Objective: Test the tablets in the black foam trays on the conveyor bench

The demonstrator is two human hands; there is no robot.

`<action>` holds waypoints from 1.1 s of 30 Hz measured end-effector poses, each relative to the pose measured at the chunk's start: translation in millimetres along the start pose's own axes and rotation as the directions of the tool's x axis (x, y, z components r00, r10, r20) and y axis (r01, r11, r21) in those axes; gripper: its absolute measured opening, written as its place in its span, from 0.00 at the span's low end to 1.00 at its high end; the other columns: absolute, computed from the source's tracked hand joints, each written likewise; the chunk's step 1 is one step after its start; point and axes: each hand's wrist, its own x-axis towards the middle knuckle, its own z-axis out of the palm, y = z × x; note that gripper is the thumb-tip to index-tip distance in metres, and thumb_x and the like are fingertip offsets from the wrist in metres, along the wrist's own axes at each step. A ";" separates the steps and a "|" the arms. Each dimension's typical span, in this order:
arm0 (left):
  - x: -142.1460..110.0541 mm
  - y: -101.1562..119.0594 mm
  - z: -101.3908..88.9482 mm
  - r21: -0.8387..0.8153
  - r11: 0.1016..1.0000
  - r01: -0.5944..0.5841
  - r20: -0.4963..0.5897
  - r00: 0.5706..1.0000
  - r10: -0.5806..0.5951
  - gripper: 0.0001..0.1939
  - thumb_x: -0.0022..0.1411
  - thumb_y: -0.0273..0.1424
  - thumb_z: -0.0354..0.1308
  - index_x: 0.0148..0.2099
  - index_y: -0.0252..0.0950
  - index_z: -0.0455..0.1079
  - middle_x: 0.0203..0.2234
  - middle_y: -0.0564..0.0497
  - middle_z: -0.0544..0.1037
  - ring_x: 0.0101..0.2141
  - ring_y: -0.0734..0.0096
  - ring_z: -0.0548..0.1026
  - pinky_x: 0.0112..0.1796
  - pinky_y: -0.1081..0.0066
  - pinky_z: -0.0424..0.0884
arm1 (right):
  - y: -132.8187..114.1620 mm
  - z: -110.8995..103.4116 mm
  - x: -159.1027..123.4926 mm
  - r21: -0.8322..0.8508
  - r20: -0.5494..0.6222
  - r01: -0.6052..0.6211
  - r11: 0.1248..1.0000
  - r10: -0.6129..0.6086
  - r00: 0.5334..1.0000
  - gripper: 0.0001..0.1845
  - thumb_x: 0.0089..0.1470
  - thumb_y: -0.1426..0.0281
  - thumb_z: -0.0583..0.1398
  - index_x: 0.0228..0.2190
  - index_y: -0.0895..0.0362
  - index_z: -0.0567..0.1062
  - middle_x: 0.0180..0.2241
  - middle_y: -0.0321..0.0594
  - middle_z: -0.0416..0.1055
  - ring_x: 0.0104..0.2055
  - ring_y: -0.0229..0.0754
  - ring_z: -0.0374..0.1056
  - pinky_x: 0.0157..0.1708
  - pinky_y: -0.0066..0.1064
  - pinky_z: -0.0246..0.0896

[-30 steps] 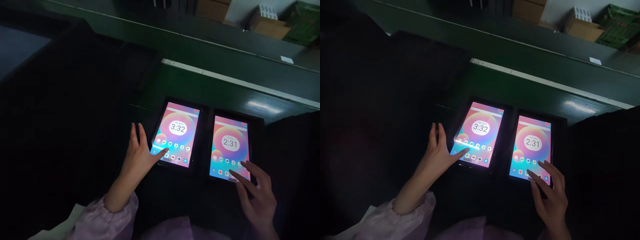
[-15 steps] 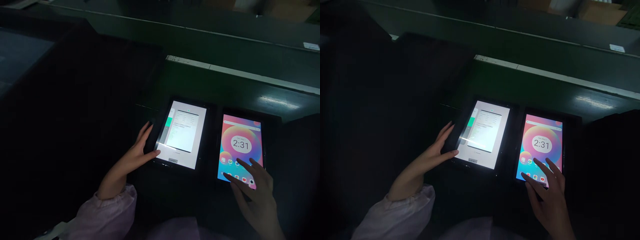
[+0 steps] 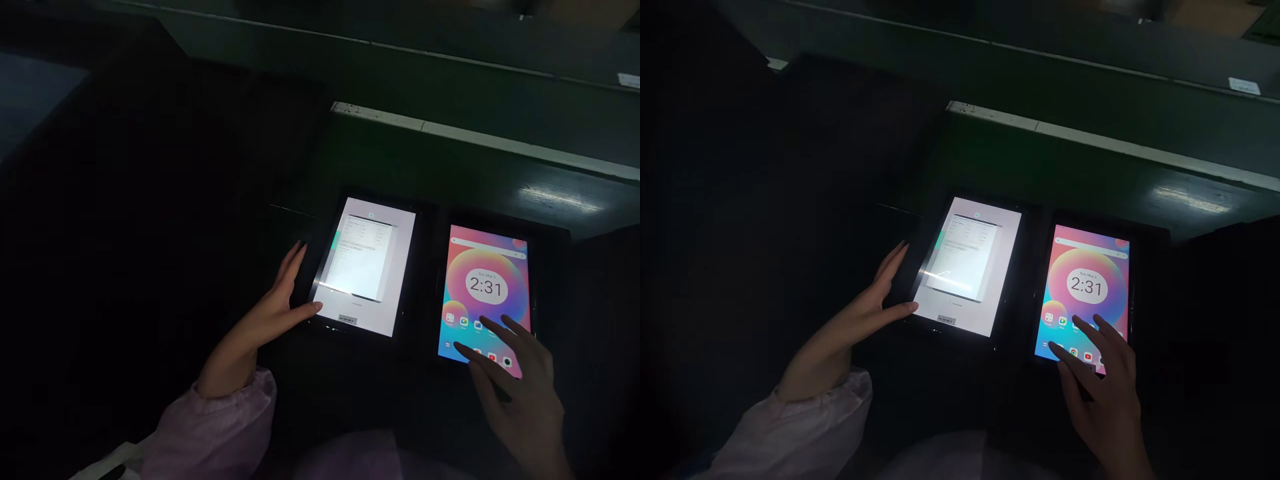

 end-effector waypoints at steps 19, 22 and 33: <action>6.6 -17.2 -3.0 0.032 0.999 -0.026 -0.086 0.996 0.029 0.56 0.61 0.55 0.64 0.81 0.55 0.38 0.80 0.49 0.36 0.77 0.41 0.37 0.69 0.38 0.55 | -8.1 -3.4 2.0 0.034 0.050 -0.008 0.999 0.006 0.999 0.11 0.65 0.75 0.62 0.44 0.50 0.82 0.59 0.43 0.72 0.68 0.58 0.62 0.54 0.51 0.72; 6.5 -15.6 -1.6 0.020 0.999 -0.030 -0.099 0.995 0.032 0.54 0.61 0.54 0.64 0.81 0.55 0.39 0.80 0.50 0.37 0.77 0.42 0.36 0.70 0.38 0.50 | -9.0 -2.7 1.4 0.003 0.097 -0.014 1.000 0.014 0.995 0.12 0.66 0.74 0.61 0.47 0.48 0.81 0.62 0.43 0.70 0.70 0.60 0.60 0.53 0.53 0.73; 2.6 -3.6 -0.9 0.027 0.999 -0.020 -0.036 0.999 0.021 0.54 0.66 0.51 0.59 0.81 0.48 0.32 0.80 0.47 0.31 0.77 0.47 0.32 0.72 0.43 0.41 | -4.6 -1.8 2.3 0.018 0.019 0.027 0.999 -0.028 0.999 0.10 0.66 0.75 0.62 0.45 0.50 0.81 0.58 0.43 0.73 0.68 0.57 0.63 0.52 0.48 0.71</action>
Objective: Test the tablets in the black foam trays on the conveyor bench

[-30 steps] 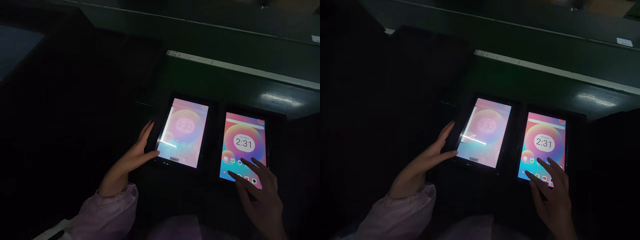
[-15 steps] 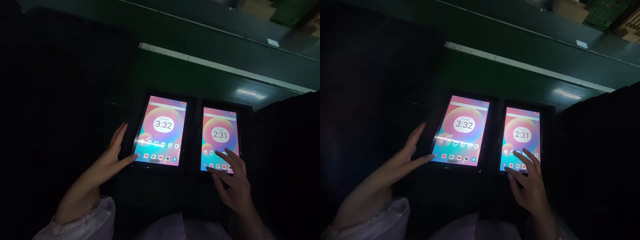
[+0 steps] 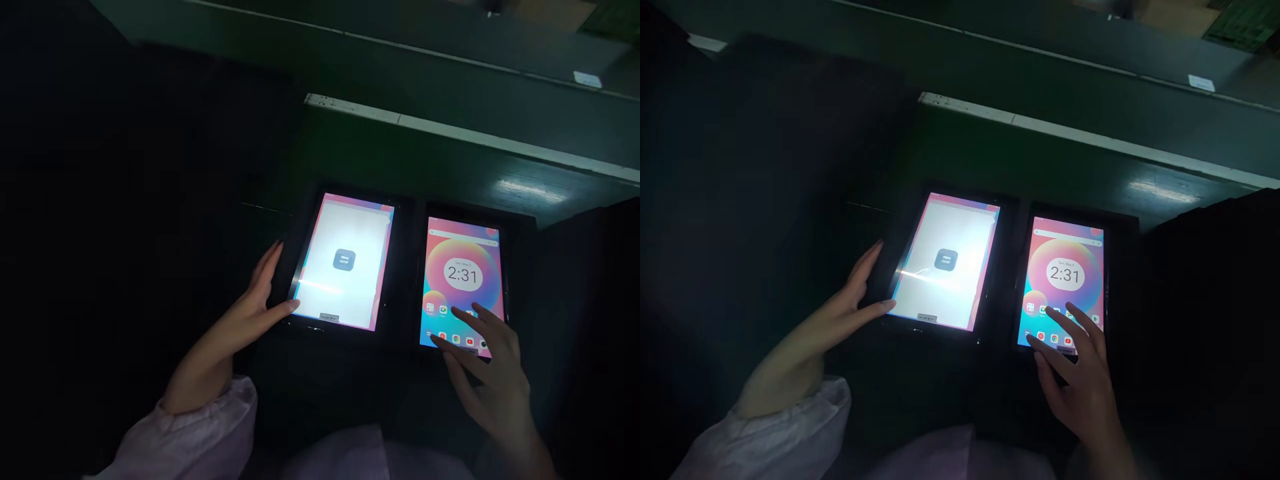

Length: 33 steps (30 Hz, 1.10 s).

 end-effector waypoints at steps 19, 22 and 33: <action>55.4 23.8 1.0 -0.620 0.751 -0.226 -0.467 0.876 -0.123 0.13 0.62 0.36 0.65 0.48 0.40 0.79 0.54 0.48 0.83 0.64 0.54 0.72 0.67 0.58 0.63 | 47.1 -9.6 37.6 0.022 -0.267 -0.241 0.970 0.238 0.934 0.12 0.69 0.69 0.61 0.36 0.48 0.86 0.48 0.39 0.80 0.58 0.53 0.75 0.47 0.47 0.80; 60.8 23.6 1.2 -0.655 0.716 -0.242 -0.488 0.858 -0.156 0.09 0.60 0.34 0.65 0.42 0.40 0.80 0.45 0.49 0.85 0.56 0.59 0.77 0.60 0.63 0.70 | 57.7 4.0 31.6 -0.018 -0.318 -0.288 0.957 0.268 0.909 0.13 0.69 0.69 0.61 0.36 0.47 0.86 0.47 0.39 0.81 0.57 0.53 0.74 0.47 0.46 0.78; 50.6 60.3 -3.4 -0.693 0.683 -0.232 -0.654 0.601 -0.459 0.19 0.50 0.24 0.52 0.16 0.37 0.45 0.15 0.56 0.44 0.19 0.73 0.41 0.20 0.71 0.43 | 69.9 14.4 21.4 -0.192 -0.269 -0.443 0.876 0.387 0.882 0.16 0.72 0.63 0.56 0.49 0.49 0.83 0.67 0.49 0.64 0.73 0.69 0.51 0.59 0.69 0.65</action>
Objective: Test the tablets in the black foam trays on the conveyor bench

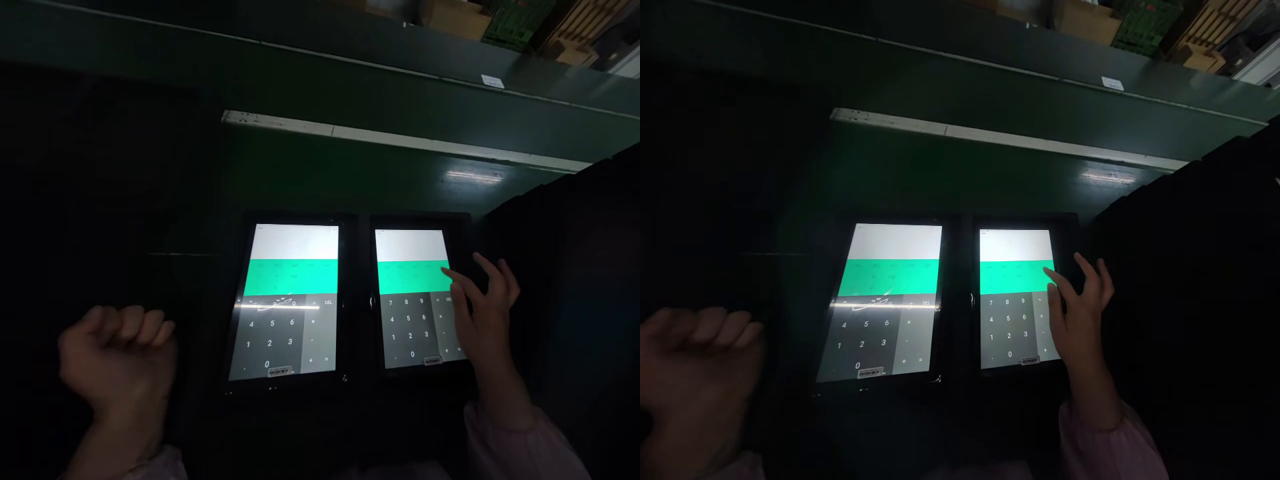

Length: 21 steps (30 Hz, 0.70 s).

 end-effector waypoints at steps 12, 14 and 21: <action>-1.3 -2.9 -1.8 0.065 0.998 -0.010 0.044 0.999 0.007 0.24 0.55 0.25 0.52 0.15 0.36 0.42 0.13 0.54 0.40 0.17 0.72 0.40 0.22 0.67 0.41 | -0.6 -0.6 -2.3 0.054 -0.024 -0.017 0.998 0.018 1.000 0.15 0.71 0.65 0.57 0.45 0.51 0.86 0.65 0.49 0.68 0.73 0.70 0.50 0.59 0.72 0.64; -0.9 -2.2 -3.0 0.065 0.998 -0.019 0.067 0.998 0.015 0.23 0.52 0.24 0.54 0.15 0.37 0.43 0.13 0.55 0.41 0.17 0.73 0.41 0.22 0.67 0.41 | -2.1 -1.1 -2.0 0.057 -0.006 -0.005 0.998 0.006 1.000 0.15 0.71 0.65 0.58 0.44 0.51 0.86 0.66 0.48 0.68 0.73 0.70 0.50 0.59 0.71 0.65; 20.6 -16.0 -5.5 -0.036 0.999 -0.002 0.112 0.994 0.006 0.15 0.37 0.30 0.56 0.16 0.39 0.49 0.14 0.57 0.48 0.17 0.76 0.47 0.18 0.74 0.48 | -5.9 1.4 -2.4 0.082 0.003 -0.015 0.997 0.015 1.000 0.18 0.73 0.62 0.55 0.44 0.51 0.86 0.65 0.46 0.69 0.73 0.67 0.51 0.60 0.71 0.66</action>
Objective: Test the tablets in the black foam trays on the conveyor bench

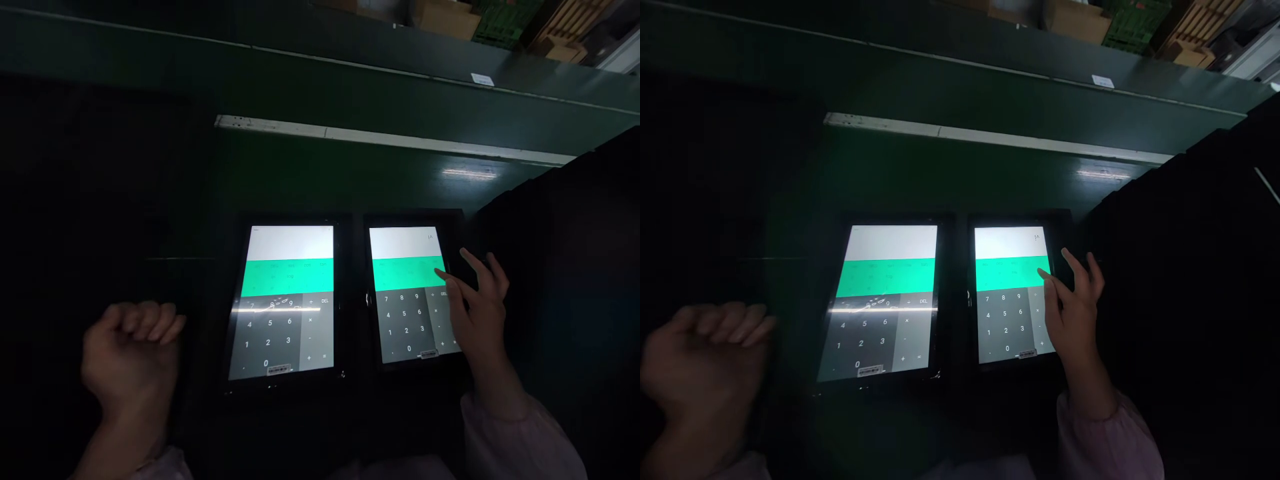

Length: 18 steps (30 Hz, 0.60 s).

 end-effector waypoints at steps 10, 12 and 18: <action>-21.1 -17.7 -3.1 0.168 0.985 0.022 0.339 0.937 -0.079 0.34 0.52 0.54 0.68 0.55 0.40 0.74 0.66 0.42 0.73 0.70 0.48 0.62 0.73 0.52 0.50 | -38.3 -8.6 1.6 0.116 -0.036 0.224 0.968 -0.221 0.975 0.12 0.69 0.72 0.59 0.41 0.52 0.85 0.59 0.44 0.74 0.73 0.58 0.57 0.60 0.55 0.71; -20.4 -18.3 -2.9 0.161 0.987 0.002 0.325 0.944 -0.055 0.35 0.53 0.53 0.67 0.56 0.38 0.72 0.68 0.41 0.71 0.72 0.49 0.59 0.74 0.52 0.48 | -43.7 -6.4 1.0 0.154 0.019 0.259 0.953 -0.265 0.964 0.12 0.69 0.73 0.60 0.40 0.52 0.85 0.59 0.44 0.74 0.72 0.59 0.57 0.61 0.56 0.71; -14.6 -20.4 -3.7 0.160 0.987 -0.018 0.311 0.950 -0.034 0.34 0.53 0.51 0.66 0.56 0.34 0.74 0.64 0.40 0.76 0.73 0.49 0.57 0.74 0.51 0.48 | -39.8 -3.5 0.0 0.135 0.046 0.273 0.952 -0.282 0.958 0.13 0.69 0.73 0.59 0.39 0.54 0.85 0.59 0.47 0.73 0.72 0.61 0.56 0.60 0.57 0.70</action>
